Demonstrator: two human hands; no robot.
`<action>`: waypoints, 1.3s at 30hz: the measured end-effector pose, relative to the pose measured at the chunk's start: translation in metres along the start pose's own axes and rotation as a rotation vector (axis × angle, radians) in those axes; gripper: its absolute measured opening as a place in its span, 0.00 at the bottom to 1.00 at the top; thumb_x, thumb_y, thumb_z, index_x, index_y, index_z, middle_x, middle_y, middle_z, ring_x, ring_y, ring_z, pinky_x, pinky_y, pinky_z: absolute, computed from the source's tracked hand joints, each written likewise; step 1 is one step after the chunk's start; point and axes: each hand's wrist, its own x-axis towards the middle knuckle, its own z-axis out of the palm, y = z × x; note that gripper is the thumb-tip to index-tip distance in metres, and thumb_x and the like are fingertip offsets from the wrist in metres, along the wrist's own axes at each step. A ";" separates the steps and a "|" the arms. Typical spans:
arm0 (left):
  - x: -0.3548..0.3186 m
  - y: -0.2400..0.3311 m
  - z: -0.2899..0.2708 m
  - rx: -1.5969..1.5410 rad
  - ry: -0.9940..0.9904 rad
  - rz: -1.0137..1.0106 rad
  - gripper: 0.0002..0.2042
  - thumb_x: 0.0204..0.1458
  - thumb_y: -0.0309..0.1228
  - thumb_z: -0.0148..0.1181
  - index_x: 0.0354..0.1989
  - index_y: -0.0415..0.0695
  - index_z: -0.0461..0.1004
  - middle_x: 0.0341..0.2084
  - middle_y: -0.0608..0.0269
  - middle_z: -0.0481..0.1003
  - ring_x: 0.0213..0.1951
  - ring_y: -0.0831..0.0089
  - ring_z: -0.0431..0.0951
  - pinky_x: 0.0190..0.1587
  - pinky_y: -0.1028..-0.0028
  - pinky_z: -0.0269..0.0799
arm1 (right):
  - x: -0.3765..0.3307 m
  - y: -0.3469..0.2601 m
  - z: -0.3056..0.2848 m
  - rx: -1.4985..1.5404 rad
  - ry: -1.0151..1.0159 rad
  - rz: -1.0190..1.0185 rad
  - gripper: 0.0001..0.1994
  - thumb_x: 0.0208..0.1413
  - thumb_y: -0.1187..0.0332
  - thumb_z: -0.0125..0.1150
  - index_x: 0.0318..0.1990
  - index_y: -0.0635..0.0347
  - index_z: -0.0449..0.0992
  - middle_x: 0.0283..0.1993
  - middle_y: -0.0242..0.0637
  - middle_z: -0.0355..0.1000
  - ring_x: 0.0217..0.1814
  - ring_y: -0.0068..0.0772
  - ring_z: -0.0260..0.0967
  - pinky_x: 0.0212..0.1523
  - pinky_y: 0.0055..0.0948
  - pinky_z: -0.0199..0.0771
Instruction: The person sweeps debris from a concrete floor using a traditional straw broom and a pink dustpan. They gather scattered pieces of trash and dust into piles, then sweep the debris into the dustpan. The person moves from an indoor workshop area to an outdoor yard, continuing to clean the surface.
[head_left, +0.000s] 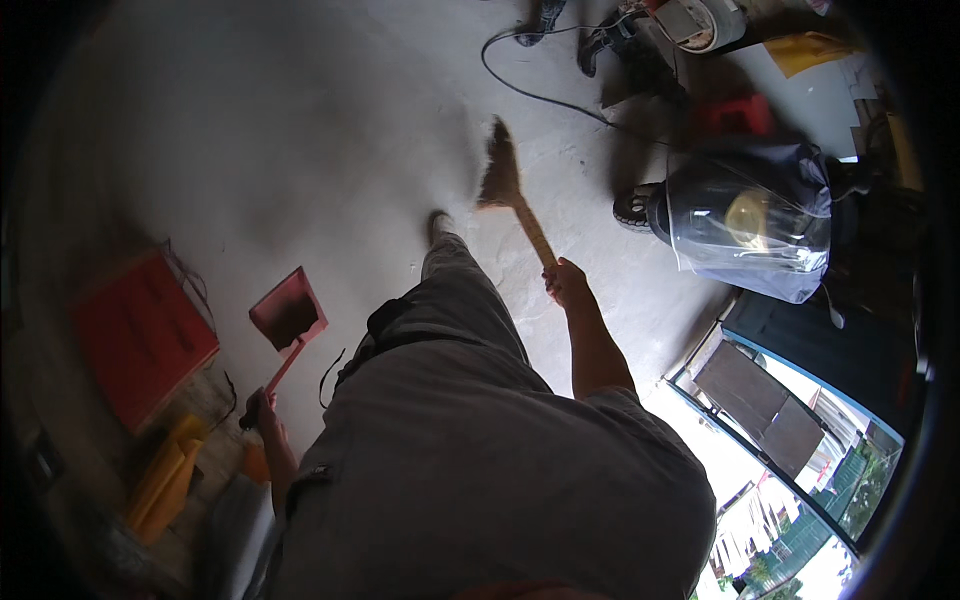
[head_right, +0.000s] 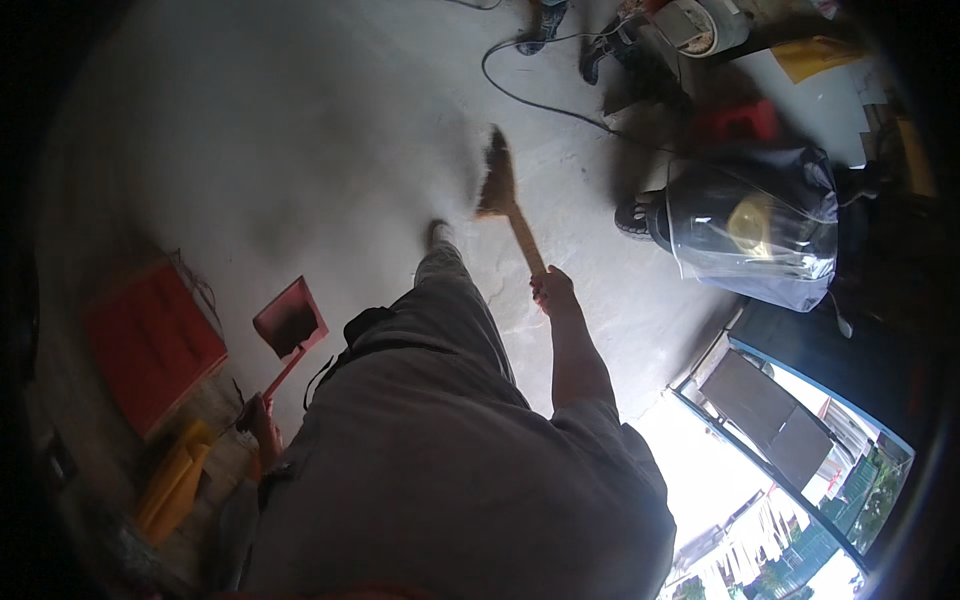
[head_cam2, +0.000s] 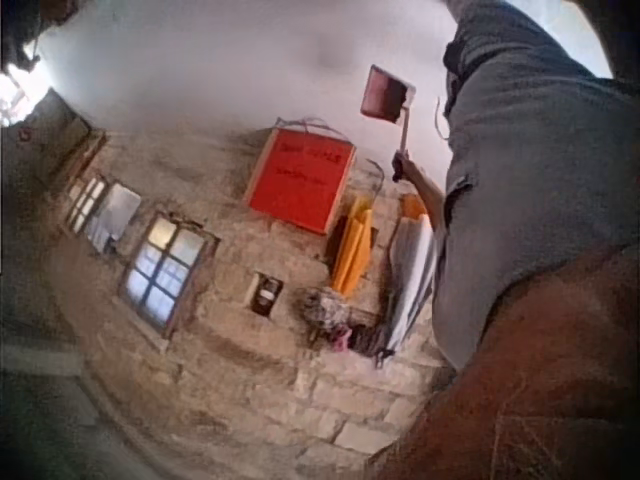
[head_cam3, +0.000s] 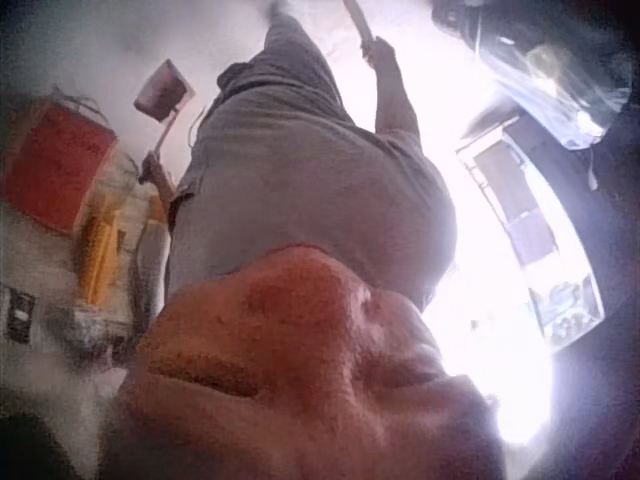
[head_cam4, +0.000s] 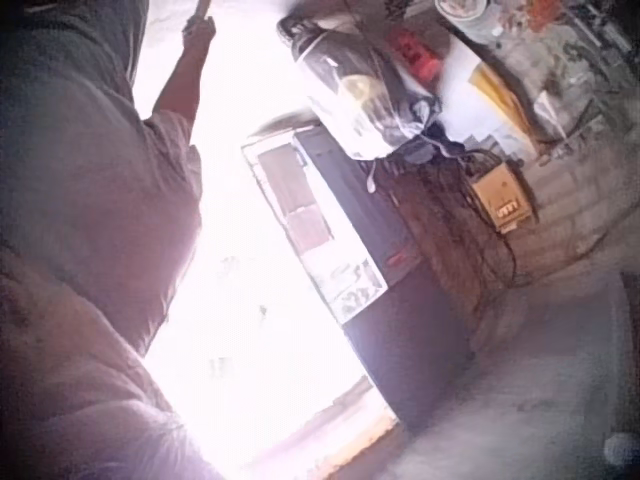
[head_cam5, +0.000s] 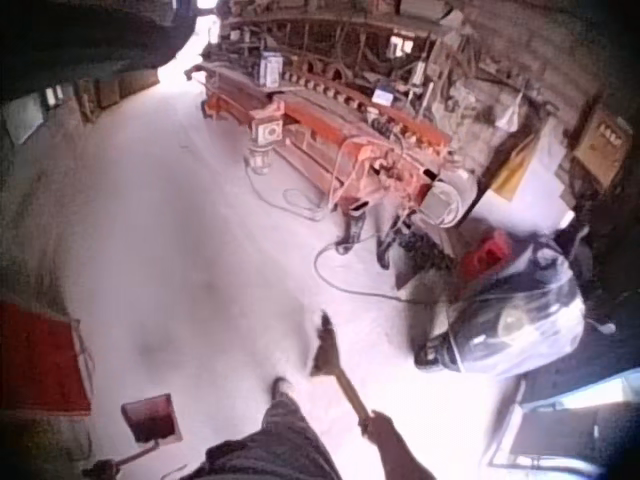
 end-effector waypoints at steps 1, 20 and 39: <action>-0.008 -0.009 0.006 -0.016 0.007 -0.033 0.08 0.54 0.30 0.59 0.32 0.40 0.67 0.28 0.59 0.72 0.30 0.69 0.73 0.43 0.70 0.75 | 0.021 -0.006 -0.018 -0.103 0.026 0.003 0.11 0.52 0.73 0.53 0.43 0.64 0.66 0.18 0.38 0.63 0.12 0.28 0.58 0.10 0.27 0.57; 0.297 0.149 0.203 -0.039 -0.590 0.120 0.08 0.54 0.30 0.59 0.37 0.38 0.72 0.31 0.62 0.73 0.33 0.73 0.74 0.43 0.67 0.77 | 0.149 -0.110 0.163 -0.701 0.091 -0.171 0.04 0.43 0.73 0.59 0.22 0.58 0.69 0.13 0.30 0.65 0.12 0.26 0.64 0.12 0.29 0.65; 0.551 0.208 0.388 0.043 -0.683 0.378 0.06 0.51 0.18 0.49 0.29 0.42 0.73 0.27 0.60 0.75 0.32 0.67 0.76 0.38 0.70 0.72 | -0.051 -0.186 0.604 -0.931 -0.180 -0.138 0.32 0.48 0.82 0.57 0.63 0.50 0.60 0.21 0.35 0.68 0.13 0.24 0.60 0.09 0.26 0.59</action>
